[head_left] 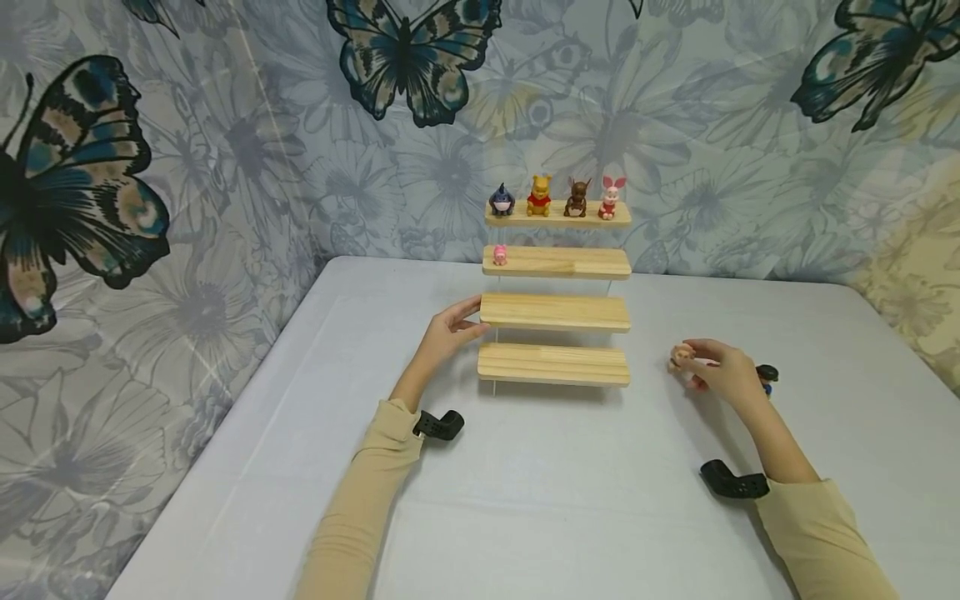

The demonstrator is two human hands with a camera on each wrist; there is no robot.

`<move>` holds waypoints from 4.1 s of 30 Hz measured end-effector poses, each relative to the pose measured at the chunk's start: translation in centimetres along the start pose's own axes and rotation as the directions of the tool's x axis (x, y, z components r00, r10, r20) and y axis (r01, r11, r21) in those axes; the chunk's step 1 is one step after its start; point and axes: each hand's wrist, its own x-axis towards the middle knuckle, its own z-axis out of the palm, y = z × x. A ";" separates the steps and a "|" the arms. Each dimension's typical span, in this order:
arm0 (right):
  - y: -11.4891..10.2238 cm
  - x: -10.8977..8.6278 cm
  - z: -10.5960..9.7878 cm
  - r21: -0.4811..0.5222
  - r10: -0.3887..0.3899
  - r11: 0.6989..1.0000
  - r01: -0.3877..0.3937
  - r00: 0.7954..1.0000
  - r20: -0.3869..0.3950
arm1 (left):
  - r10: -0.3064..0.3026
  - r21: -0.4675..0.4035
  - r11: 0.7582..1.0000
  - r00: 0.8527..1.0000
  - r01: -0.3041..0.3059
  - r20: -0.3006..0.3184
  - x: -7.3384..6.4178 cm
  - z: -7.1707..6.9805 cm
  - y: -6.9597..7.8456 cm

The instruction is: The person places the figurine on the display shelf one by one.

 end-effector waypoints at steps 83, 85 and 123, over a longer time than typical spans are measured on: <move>-1.3 14.6 6.8 0.520 -0.438 0.633 0.573 0.819 -0.369 | 0.000 -0.003 1.000 1.000 0.000 0.018 -0.9 0.4 2.4; -1.8 15.0 7.3 0.555 -0.427 0.614 0.561 0.828 -0.364 | -0.005 -0.004 1.000 1.000 0.005 0.014 -0.8 0.3 2.2; -17.2 10.6 8.5 0.599 -0.322 0.672 0.436 0.900 -0.293 | 0.025 0.015 1.000 1.000 -0.025 -0.003 0.1 -0.2 -0.3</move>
